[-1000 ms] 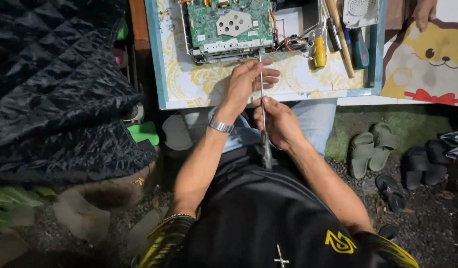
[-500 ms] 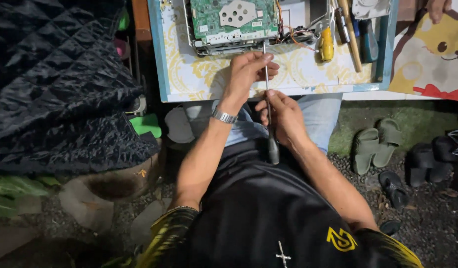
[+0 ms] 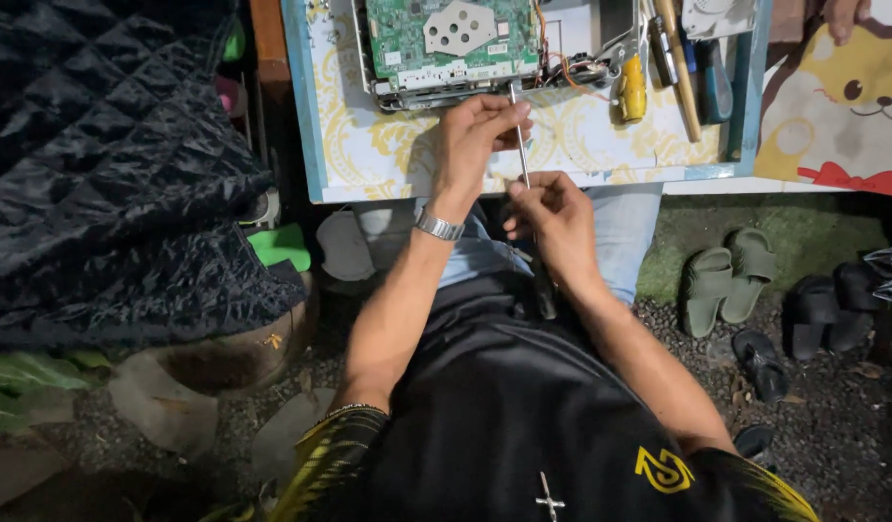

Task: Connecting and routing internal wiring and components on a circuit board inside an electronic device casing during a repair process.

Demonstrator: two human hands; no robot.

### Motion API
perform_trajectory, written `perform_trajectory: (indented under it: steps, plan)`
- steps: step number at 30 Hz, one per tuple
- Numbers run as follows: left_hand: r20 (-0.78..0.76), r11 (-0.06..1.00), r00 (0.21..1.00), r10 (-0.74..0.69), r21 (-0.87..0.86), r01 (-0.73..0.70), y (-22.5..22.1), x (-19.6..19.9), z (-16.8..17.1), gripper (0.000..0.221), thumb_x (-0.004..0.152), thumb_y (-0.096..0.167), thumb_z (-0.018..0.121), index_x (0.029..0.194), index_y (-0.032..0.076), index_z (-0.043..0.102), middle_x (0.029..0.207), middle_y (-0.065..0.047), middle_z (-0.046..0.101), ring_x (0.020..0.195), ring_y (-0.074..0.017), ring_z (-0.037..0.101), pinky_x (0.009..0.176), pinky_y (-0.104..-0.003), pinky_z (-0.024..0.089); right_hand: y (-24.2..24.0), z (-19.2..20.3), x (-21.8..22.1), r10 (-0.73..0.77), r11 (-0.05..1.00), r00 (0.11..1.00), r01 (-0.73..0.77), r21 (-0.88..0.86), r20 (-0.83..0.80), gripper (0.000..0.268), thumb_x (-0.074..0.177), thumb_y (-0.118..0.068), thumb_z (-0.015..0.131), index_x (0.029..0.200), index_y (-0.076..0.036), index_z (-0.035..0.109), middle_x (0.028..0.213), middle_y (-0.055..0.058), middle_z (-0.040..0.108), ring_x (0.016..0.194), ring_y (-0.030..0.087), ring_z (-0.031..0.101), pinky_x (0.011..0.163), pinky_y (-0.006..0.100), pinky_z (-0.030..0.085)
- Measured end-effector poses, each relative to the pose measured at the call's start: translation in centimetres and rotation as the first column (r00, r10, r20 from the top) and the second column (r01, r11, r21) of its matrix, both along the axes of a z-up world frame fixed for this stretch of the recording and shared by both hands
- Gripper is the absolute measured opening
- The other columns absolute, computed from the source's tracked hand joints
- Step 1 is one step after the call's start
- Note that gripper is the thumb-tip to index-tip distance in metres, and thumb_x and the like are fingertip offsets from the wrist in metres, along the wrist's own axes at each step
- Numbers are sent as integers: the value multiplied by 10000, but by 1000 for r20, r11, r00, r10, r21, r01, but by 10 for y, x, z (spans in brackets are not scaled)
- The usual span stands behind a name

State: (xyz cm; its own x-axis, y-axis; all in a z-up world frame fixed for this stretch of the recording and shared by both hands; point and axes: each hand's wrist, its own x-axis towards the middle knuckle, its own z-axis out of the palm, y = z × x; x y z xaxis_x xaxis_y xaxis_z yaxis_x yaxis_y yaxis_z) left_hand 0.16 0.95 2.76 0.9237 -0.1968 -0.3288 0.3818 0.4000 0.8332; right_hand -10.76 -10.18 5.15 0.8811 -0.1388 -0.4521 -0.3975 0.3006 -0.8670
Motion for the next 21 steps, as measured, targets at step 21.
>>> perform_trajectory:
  steps: [21]
  plan:
    - [16, 986, 991, -136, -92, 137, 1, -2, -16, 318, 1024, 273, 600, 1140, -9, 689, 908, -197, 772, 811, -222, 788, 716, -366, 676, -8, -35, 19, -56, 993, 996, 49, 104, 64, 167, 1043, -137, 638, 970, 12, 624, 683, 83, 541, 468, 125, 520, 416, 234, 435]
